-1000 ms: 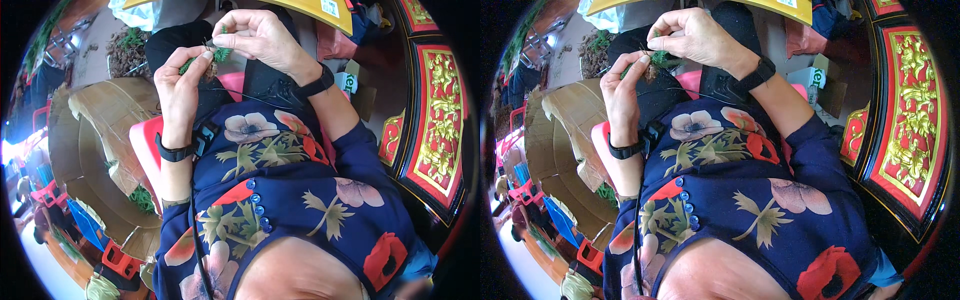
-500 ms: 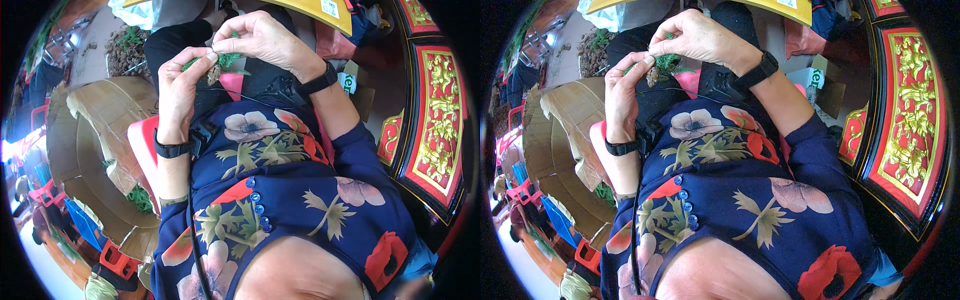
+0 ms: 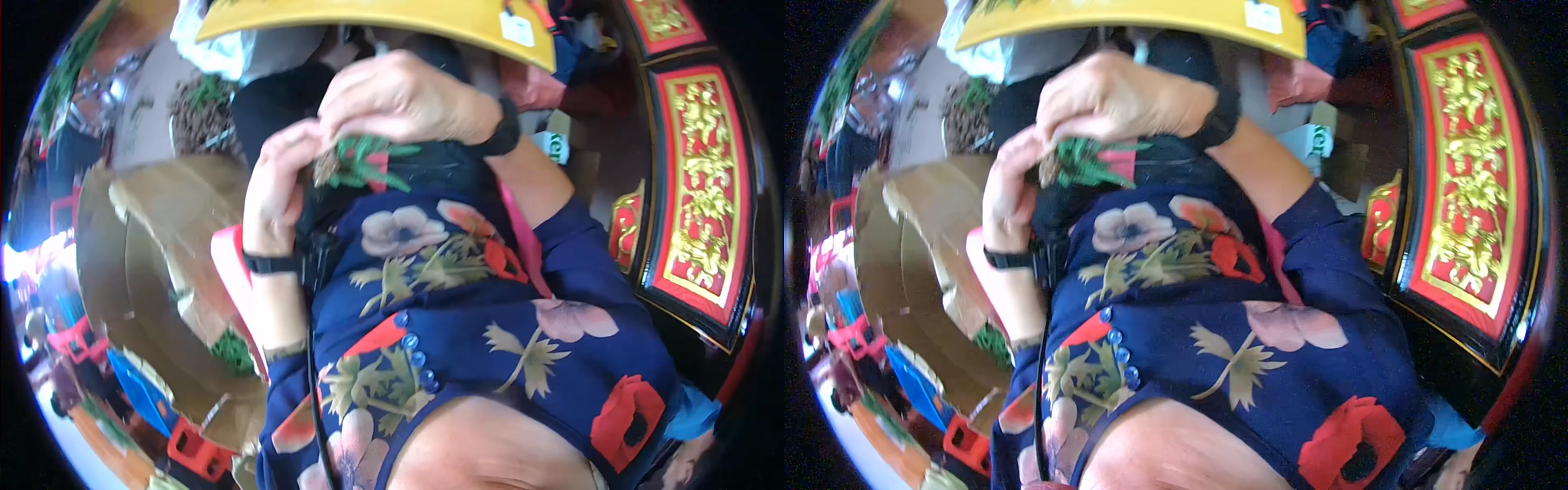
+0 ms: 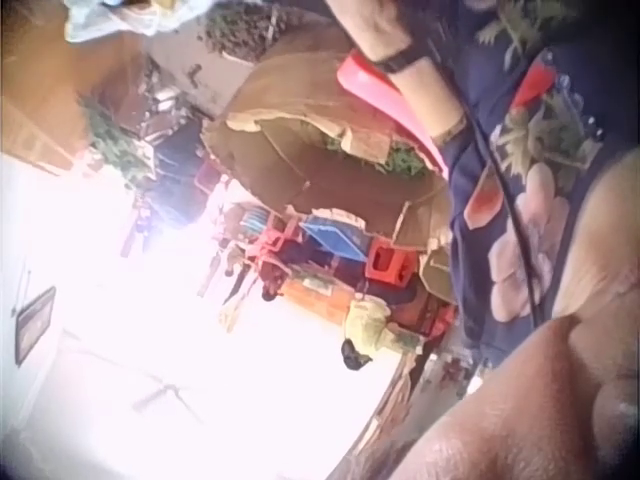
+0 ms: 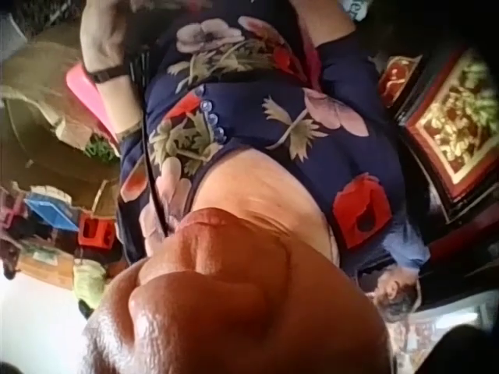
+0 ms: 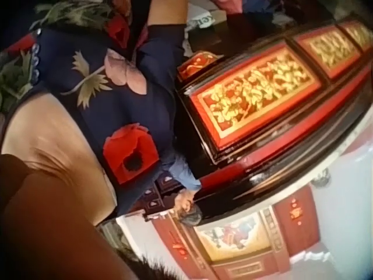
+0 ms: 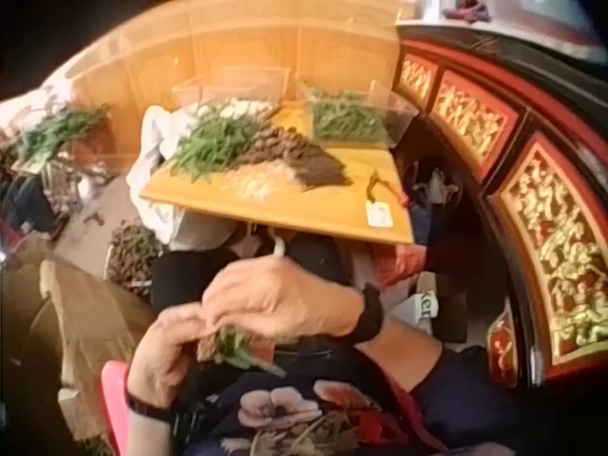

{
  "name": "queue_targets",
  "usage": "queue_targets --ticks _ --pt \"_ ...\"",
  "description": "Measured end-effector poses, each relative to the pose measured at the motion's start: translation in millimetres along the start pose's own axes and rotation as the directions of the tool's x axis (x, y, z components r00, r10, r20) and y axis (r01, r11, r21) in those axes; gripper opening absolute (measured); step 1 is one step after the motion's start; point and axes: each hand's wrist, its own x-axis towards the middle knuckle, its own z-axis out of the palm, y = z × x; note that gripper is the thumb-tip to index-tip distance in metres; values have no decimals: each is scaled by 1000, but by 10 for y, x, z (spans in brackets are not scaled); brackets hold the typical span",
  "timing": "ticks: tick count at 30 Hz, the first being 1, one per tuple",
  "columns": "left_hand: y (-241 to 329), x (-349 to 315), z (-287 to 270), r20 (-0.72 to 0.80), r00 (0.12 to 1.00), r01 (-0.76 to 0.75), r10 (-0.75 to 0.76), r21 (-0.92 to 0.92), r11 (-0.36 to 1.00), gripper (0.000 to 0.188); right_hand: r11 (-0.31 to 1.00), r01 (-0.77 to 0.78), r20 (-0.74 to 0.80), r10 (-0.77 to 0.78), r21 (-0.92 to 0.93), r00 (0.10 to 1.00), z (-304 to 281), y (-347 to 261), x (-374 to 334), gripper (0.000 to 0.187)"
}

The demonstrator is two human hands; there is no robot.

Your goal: Assembling decorative plant items by attaching green plastic sprigs to small brown seed-like bases.

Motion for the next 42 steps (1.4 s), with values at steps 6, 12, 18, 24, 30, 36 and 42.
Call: queue_targets --ticks 6,12,18,24,30,36,42 --pt "81 -112 161 -125 990 86 -71 120 989 10 984 -178 -80 176 -26 981 143 -118 -82 5" --pt "-15 -76 247 -129 970 -107 207 538 836 4 874 -440 -236 392 -206 889 317 -175 -103 10" --pt "-96 -70 255 -216 880 -189 423 658 729 5 704 -690 -359 607 -171 709 -128 -52 -33 18" --pt "22 -24 336 -275 840 -236 468 592 771 5 -356 -827 -877 373 -435 301 -1562 864 -804 71" --pt "31 -48 336 -311 807 -241 501 601 762 6 -240 -831 -679 705 -501 206 -1816 1004 -1129 67" --pt "39 -33 255 -357 800 -293 482 468 834 7 -231 -786 -615 756 -573 226 -1567 955 -1112 55" --pt "49 -39 204 -379 797 -331 471 378 865 9 -310 -784 -721 651 -538 238 -1392 843 -1221 56"
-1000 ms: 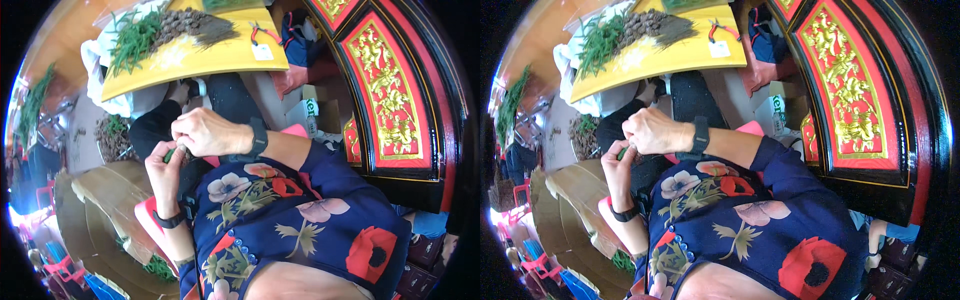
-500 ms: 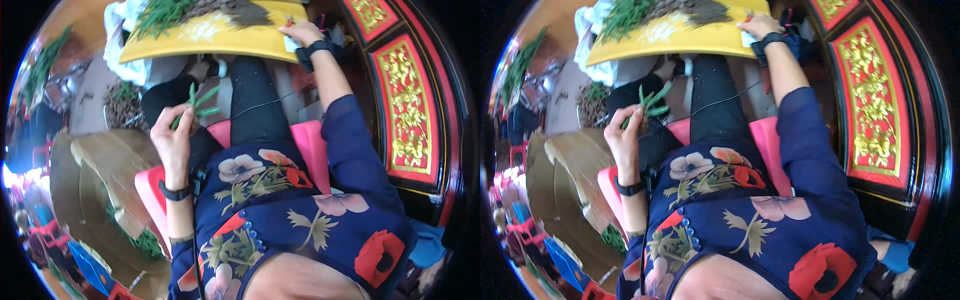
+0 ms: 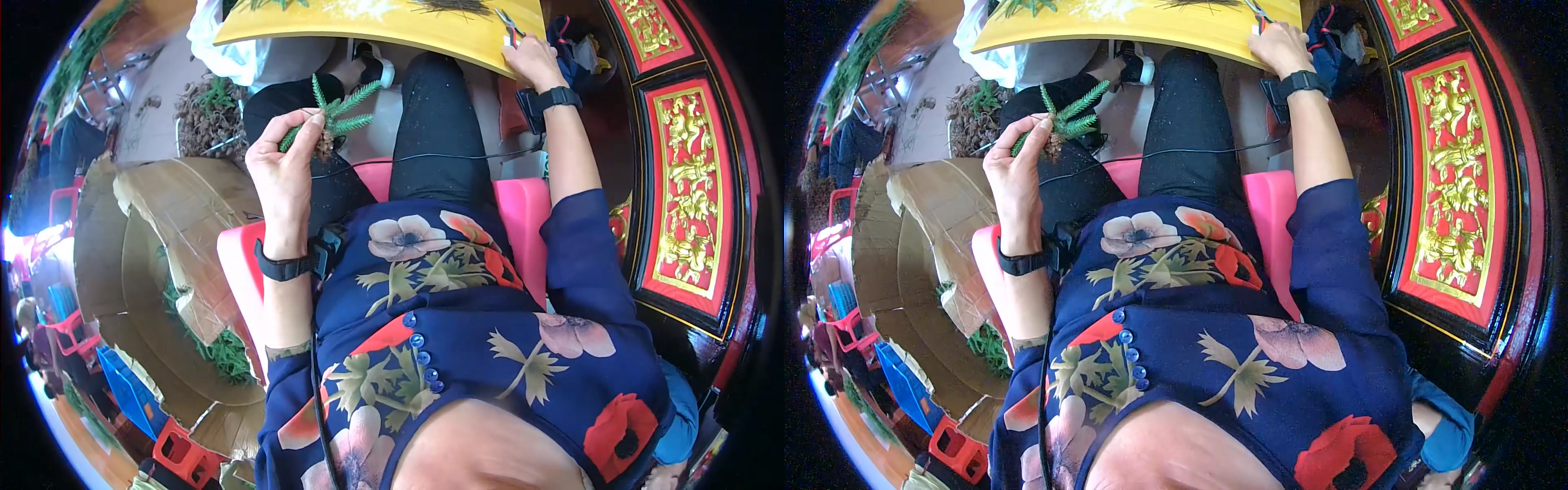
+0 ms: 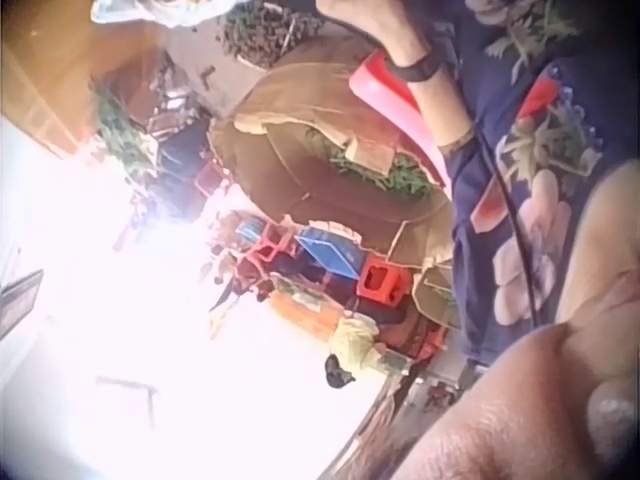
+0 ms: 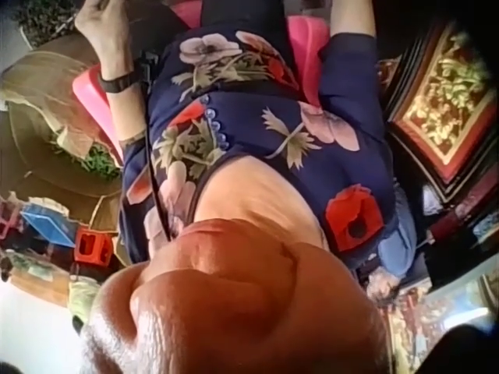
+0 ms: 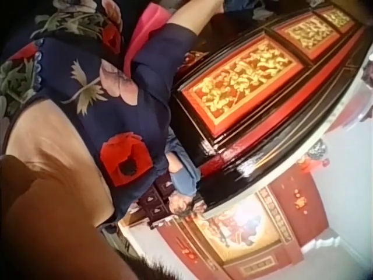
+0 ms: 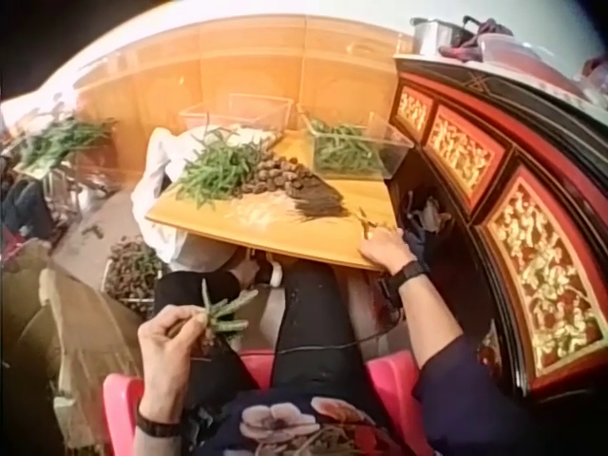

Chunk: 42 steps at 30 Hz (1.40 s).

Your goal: Assembling decorative plant items by attaching green plastic sprigs to small brown seed-like bases.

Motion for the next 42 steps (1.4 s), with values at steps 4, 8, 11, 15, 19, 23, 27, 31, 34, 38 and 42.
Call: queue_targets --ticks 4,8,11,15,19,23,27,31,34,38,42 --pt "-46 24 -21 3 997 71 -71 -71 995 9 997 -81 -59 81 5 995 -9 -50 -174 54" --pt "-43 30 -31 32 994 108 -105 -98 989 10 979 -159 -54 167 132 984 -62 -108 -234 49" --pt "-41 51 -82 68 986 159 -151 -127 979 11 956 -2 -69 23 292 997 -196 -295 -349 44" --pt "18 79 -135 156 957 262 -243 -119 958 12 519 616 -357 -516 593 779 -324 -748 -680 30" --pt "66 69 -210 253 913 362 -320 -141 921 11 246 592 -193 -791 768 580 -734 -1258 -960 25" --pt "86 93 -250 331 884 400 -329 -173 900 10 67 876 -303 -923 477 235 -770 -1397 -934 27" --pt "-25 109 -347 384 871 397 -307 -182 900 10 63 903 -268 -944 425 192 -765 -1427 -896 29" --pt "-29 82 -297 421 862 400 -283 -222 889 12 30 902 -235 -961 430 144 -731 -1432 -858 31" --pt "-25 88 -315 474 833 440 -285 -258 860 14 23 894 -215 -968 447 132 -713 -1441 -837 32" --pt "-74 114 -359 595 752 552 -285 -331 765 16 -37 871 -189 -980 489 65 -770 -1514 -812 37" --pt "-147 144 -426 687 678 628 -261 -358 691 17 -166 815 -191 -979 556 -69 -823 -1587 -786 36"
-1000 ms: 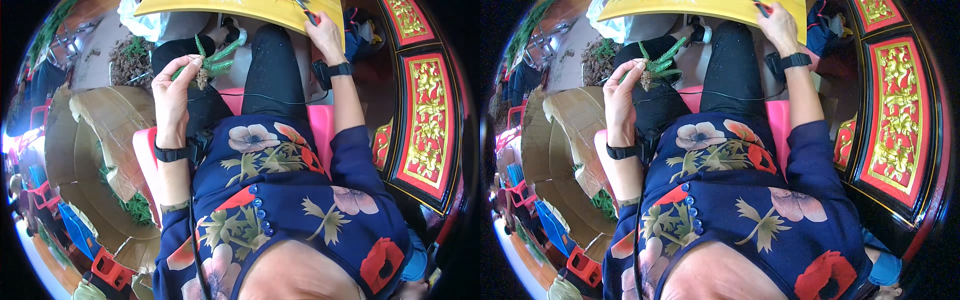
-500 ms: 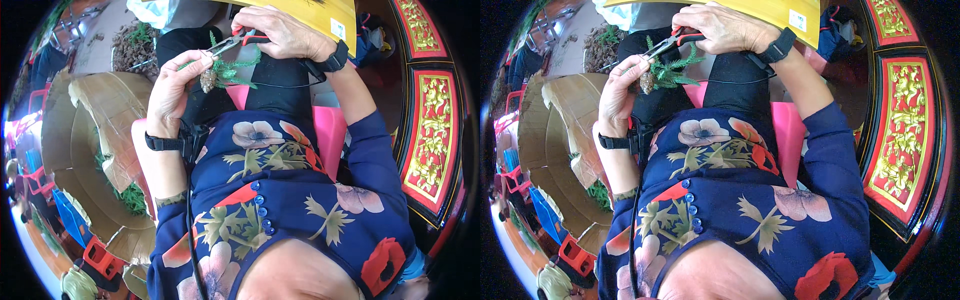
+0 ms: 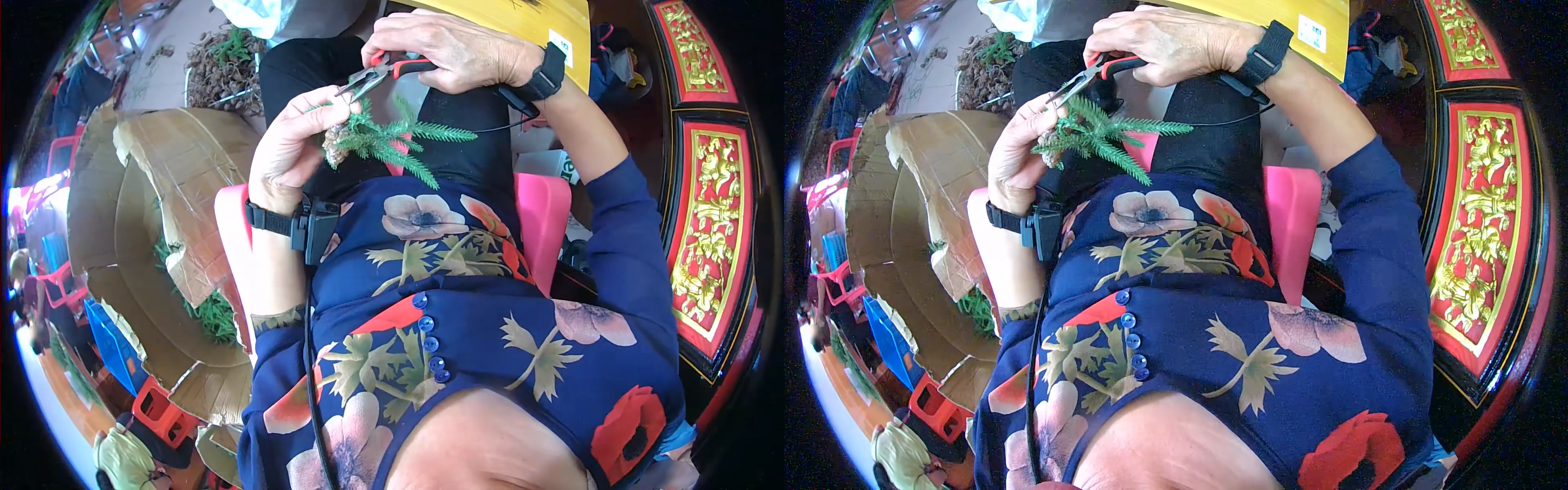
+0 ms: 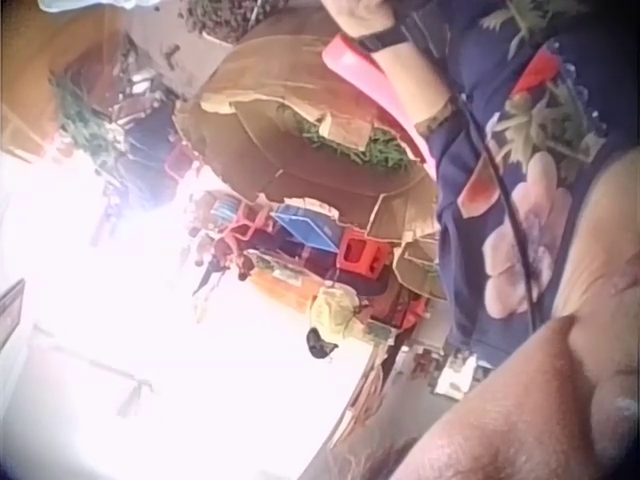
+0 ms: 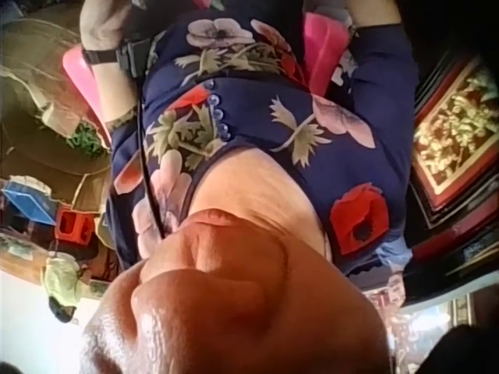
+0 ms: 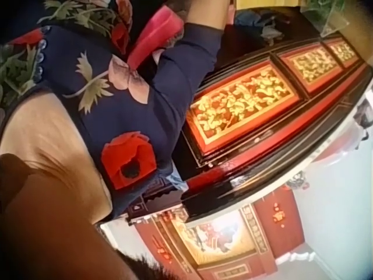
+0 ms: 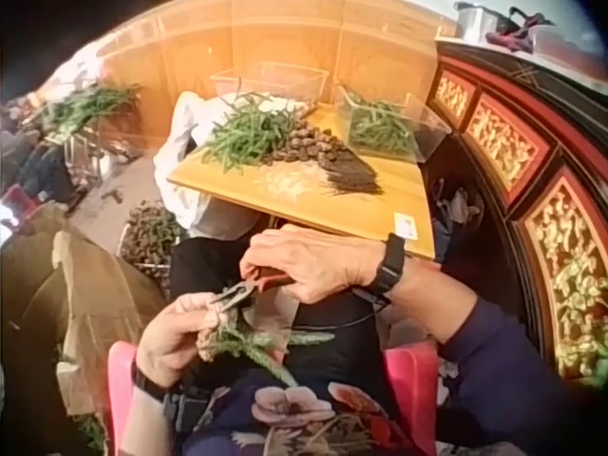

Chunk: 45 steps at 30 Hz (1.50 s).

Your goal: Assembling decorative plant items by attaching green plastic sprigs to small brown seed-like bases.

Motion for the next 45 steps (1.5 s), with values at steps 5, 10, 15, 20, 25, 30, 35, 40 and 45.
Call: queue_targets --ticks 5,10,15,20,25,30,35,40,45 --pt "3 -13 64 -26 1000 -11 12 33 999 17 994 -37 13 38 -99 999 98 -9 -36 45" --pt "-1 -14 104 -142 983 -83 115 214 973 15 980 -188 65 192 -59 979 167 39 -136 50" --pt "42 -29 153 -185 974 -65 130 322 944 12 965 -251 123 259 -73 958 161 33 -145 56" --pt "46 -17 226 -228 965 -38 131 373 927 12 973 -229 96 232 -39 968 197 96 -209 61" --pt "24 -39 168 -213 974 -6 73 301 954 14 994 -87 81 93 -69 992 86 -12 -141 49" --pt "-38 -15 -49 -18 1000 21 -20 50 999 14 999 -33 98 32 16 995 21 -22 -37 41" --pt "-40 -13 -53 67 998 1 -3 34 999 16 988 -58 115 41 141 992 40 33 9 40" --pt "-27 -28 -50 34 999 17 -19 73 997 16 970 -138 160 107 201 981 42 -5 -14 40" --pt "-27 -33 -61 45 997 52 -55 68 996 18 965 -154 159 121 214 980 42 -44 -21 40"
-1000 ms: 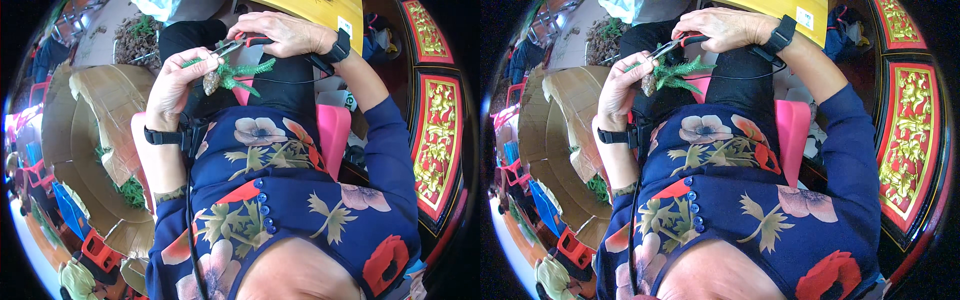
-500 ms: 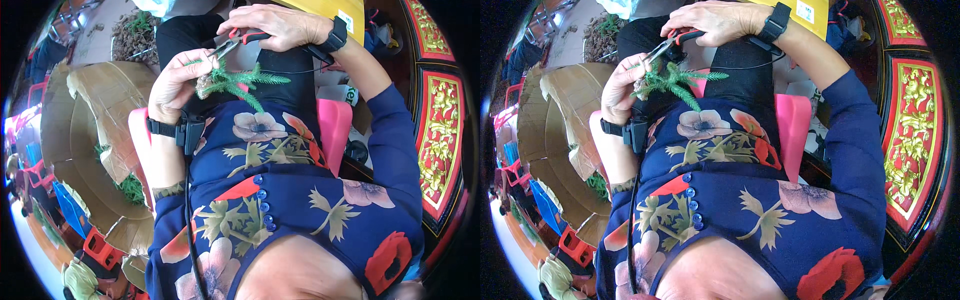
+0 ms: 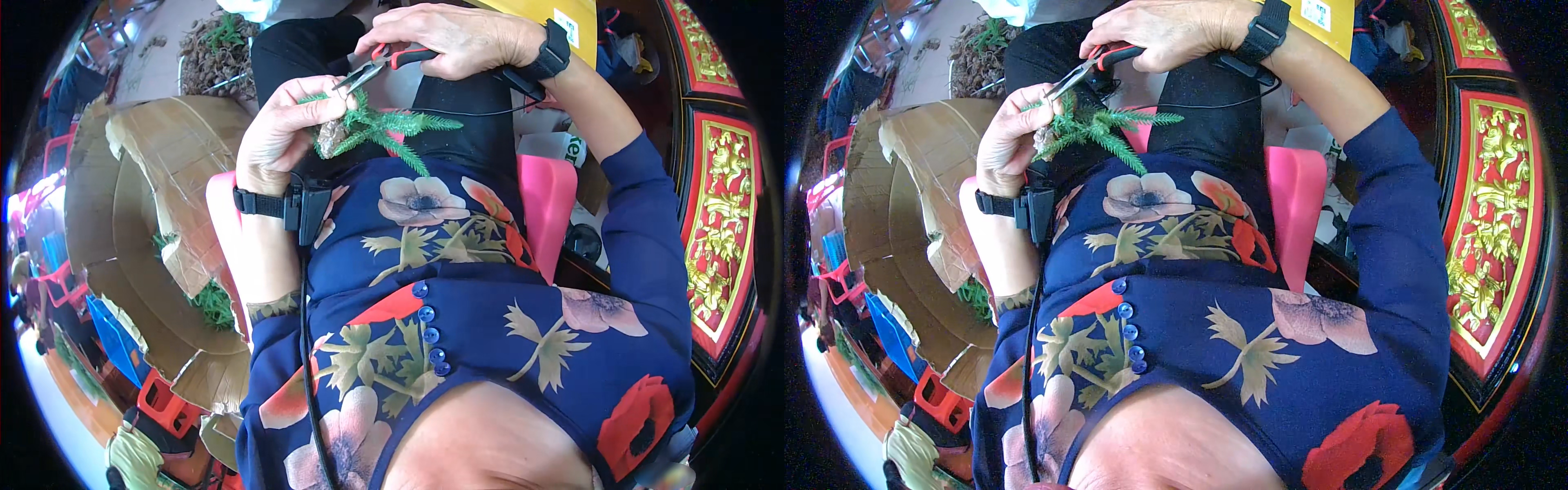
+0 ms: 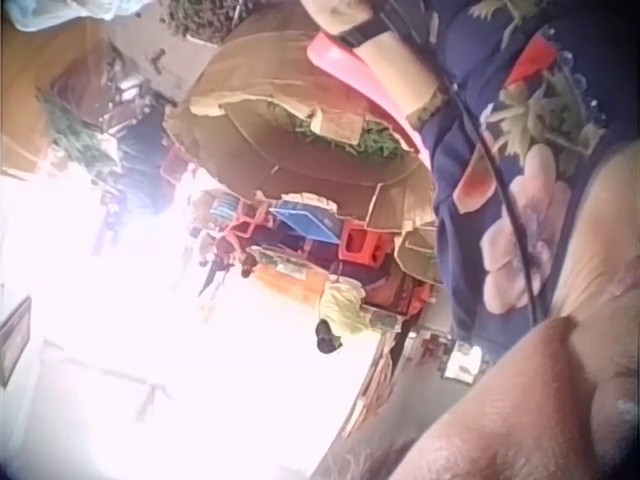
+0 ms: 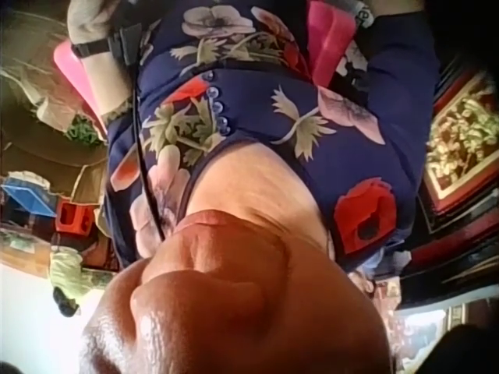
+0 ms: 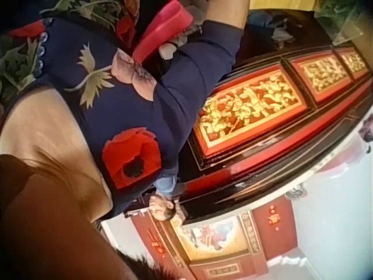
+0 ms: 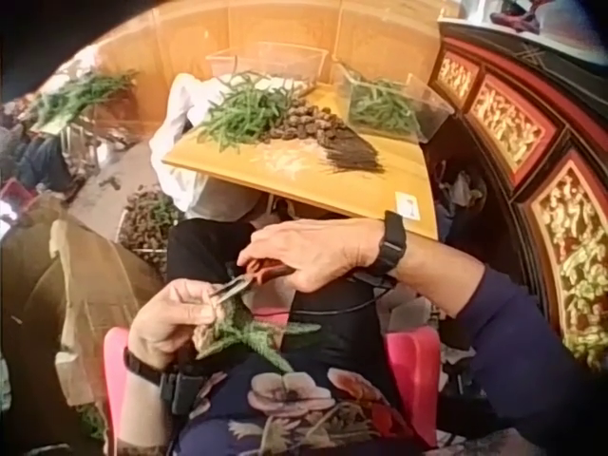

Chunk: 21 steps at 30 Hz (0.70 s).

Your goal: Assembling decorative plant items by attaching green plastic sprigs to small brown seed-like bases.

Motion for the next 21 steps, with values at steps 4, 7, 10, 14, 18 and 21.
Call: queue_targets --ticks 4,7,10,14,18,21 --pt "-59 27 -27 29 1000 13 -10 -125 992 19 998 64 -12 -64 -26 998 13 30 27 42" --pt "-120 63 -67 101 995 7 12 -188 982 19 984 165 -36 -168 -70 985 31 90 58 42" --pt "-135 65 -35 118 993 -4 31 -223 975 18 972 192 -67 -202 -135 977 52 111 82 43" --pt "-163 70 -54 90 995 -25 46 -221 975 17 965 211 -102 -228 -154 968 53 102 76 41" --pt "-231 93 -228 120 992 -11 37 -215 977 19 989 144 -85 -146 -32 986 51 33 64 38" --pt "-248 104 -265 173 985 28 10 -217 976 21 988 151 -78 -153 -31 985 36 21 40 35"
